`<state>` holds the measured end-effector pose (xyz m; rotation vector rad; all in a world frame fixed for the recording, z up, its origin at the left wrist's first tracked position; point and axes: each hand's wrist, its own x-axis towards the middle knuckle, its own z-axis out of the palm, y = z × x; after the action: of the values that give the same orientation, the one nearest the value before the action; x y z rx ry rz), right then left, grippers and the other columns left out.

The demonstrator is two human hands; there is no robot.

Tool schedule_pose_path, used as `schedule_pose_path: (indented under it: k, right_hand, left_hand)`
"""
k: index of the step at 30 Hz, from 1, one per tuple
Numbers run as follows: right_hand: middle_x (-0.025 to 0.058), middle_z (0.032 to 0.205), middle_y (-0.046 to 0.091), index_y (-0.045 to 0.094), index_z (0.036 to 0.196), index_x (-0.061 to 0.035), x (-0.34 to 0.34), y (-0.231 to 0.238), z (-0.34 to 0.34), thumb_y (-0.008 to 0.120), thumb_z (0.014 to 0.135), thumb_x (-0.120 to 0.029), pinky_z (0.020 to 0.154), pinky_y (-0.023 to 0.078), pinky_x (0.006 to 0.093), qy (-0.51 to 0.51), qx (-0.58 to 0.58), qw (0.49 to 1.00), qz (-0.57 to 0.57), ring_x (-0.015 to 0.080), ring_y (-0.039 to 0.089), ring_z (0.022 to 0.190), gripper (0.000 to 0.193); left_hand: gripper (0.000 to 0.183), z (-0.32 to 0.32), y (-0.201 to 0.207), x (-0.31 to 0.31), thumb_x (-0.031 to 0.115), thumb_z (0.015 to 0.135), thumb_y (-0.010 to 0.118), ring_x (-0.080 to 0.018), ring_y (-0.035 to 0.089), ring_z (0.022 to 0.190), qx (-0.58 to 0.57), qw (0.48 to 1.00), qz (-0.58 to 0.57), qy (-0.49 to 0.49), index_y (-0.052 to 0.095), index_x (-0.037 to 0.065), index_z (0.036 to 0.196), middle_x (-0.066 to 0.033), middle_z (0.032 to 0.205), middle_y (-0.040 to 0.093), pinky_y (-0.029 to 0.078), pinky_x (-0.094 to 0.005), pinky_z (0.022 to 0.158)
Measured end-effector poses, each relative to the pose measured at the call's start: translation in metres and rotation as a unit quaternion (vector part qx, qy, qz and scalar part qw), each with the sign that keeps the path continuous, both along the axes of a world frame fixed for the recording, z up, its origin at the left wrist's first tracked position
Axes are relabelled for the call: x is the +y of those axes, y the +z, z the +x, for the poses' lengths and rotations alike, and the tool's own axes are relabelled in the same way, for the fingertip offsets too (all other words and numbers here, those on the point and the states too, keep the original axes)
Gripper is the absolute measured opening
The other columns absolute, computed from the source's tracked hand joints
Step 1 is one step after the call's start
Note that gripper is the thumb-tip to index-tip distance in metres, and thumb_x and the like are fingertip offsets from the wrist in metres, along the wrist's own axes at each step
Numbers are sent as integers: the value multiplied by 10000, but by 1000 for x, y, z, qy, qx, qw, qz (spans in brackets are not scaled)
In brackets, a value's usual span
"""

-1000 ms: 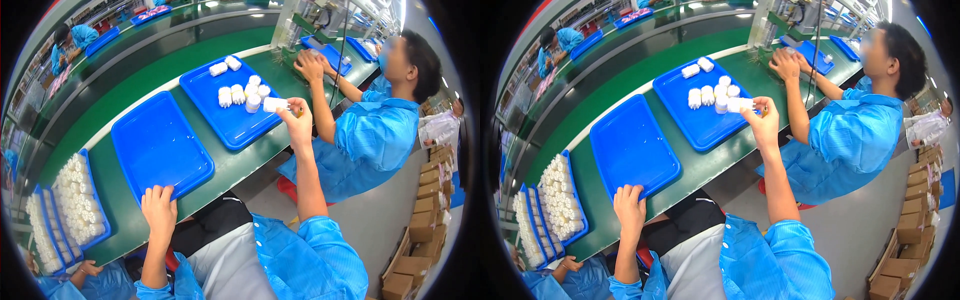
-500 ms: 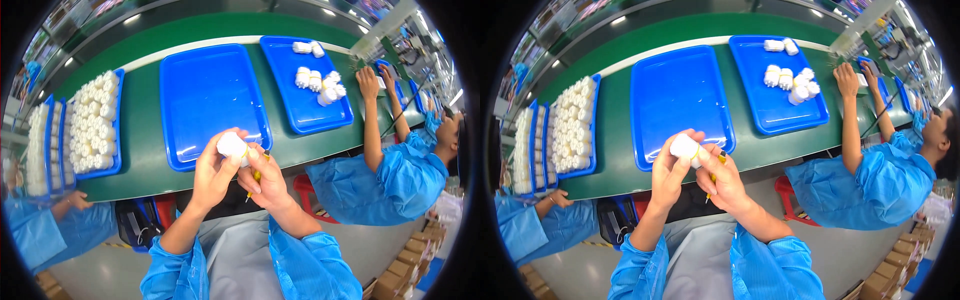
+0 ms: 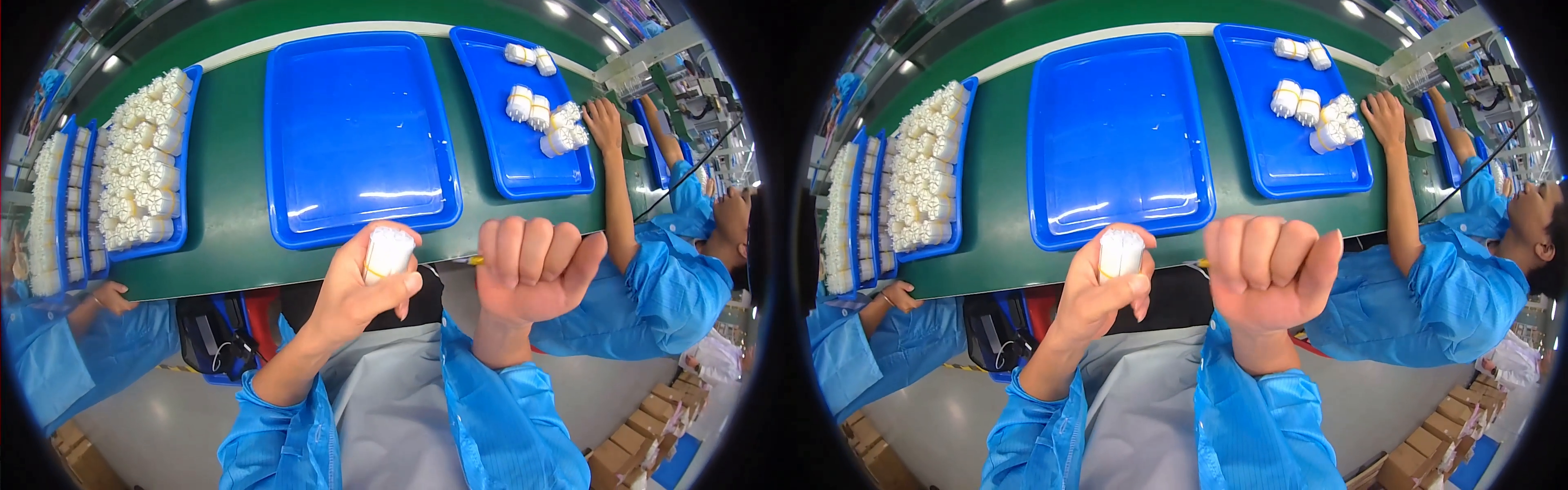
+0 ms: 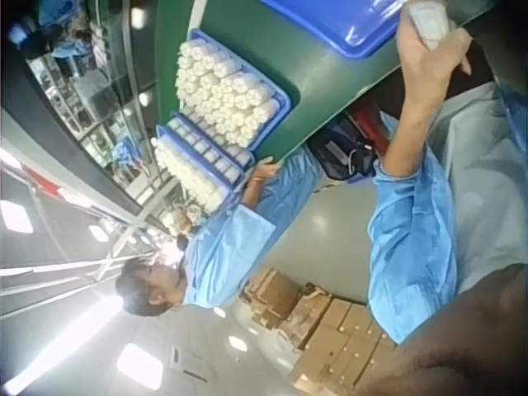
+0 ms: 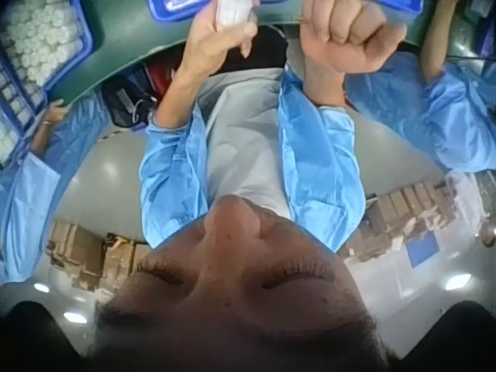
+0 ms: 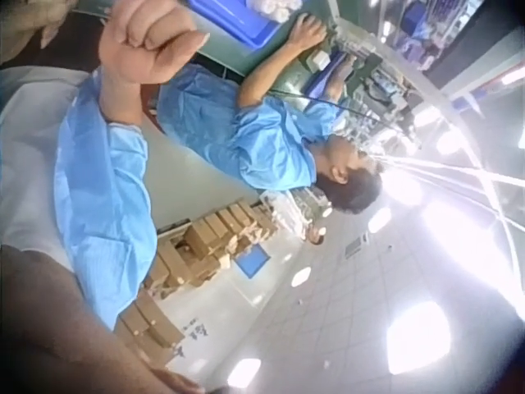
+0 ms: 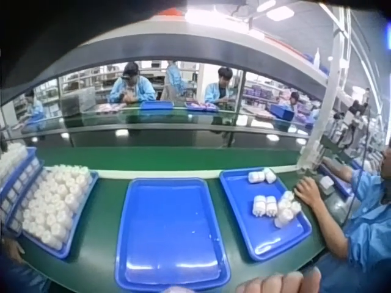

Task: The person assembles small plastic components using a manual application tool.

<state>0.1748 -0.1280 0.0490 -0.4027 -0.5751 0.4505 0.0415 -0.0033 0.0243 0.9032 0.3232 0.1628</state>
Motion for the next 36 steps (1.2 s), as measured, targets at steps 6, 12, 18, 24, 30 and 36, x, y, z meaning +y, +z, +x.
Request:
schedule_pose_path:
  k: [6, 12, 18, 24, 30, 36]
  right_hand:
    - [-33, 504, 354, 300, 589, -152, 16, 3, -6, 310, 1020, -568, 483, 255, 303, 80, -67, 993, 47, 122, 331, 438, 600]
    - [-40, 491, 356, 296, 581, -168, 19, 0, -10, 339, 1010, -579, 460, 245, 292, 92, -71, 992, 44, 112, 341, 419, 595]
    - [-50, 484, 344, 306, 584, -170, 20, 0, -8, 345, 1011, -574, 451, 239, 290, 99, -77, 992, 26, 108, 331, 413, 589]
    - [-51, 472, 326, 303, 588, -170, 22, -5, -9, 328, 1020, -562, 439, 233, 280, 114, -70, 991, 12, 102, 296, 389, 583]
    - [-48, 471, 319, 295, 590, -172, 23, -10, -14, 322, 1026, -548, 417, 235, 270, 102, -75, 992, 28, 96, 283, 376, 577]
    - [-43, 469, 316, 294, 594, -169, 25, -16, -12, 307, 1034, -531, 417, 228, 271, 103, -76, 991, 39, 95, 267, 372, 570]
  left_hand:
    - [288, -3, -3, -3, 16, 804, 646, -75, 532, 520, 27, 997, -15, -70, 567, -8, 1080, -36, 753, 610, 424, -229, 451]
    - [277, -3, 0, -3, -2, 786, 624, -65, 528, 527, 57, 994, -3, -96, 590, 1, 1060, -32, 756, 615, 414, -228, 445]
    - [271, -2, 0, -4, 1, 779, 628, -64, 524, 524, 56, 992, -7, -109, 594, 3, 1048, -21, 740, 598, 410, -228, 442]
    - [224, -1, -2, -2, 8, 783, 622, -56, 512, 516, 63, 991, 21, -115, 597, 9, 1006, -4, 701, 578, 397, -230, 440]
    - [186, -1, -5, -2, 28, 786, 629, -56, 510, 512, 72, 987, 47, -134, 594, 15, 969, 0, 682, 571, 397, -237, 440]
    - [178, 3, -2, 1, 39, 788, 625, -68, 530, 551, 98, 981, 90, -144, 593, 20, 962, 3, 696, 570, 421, -246, 474]
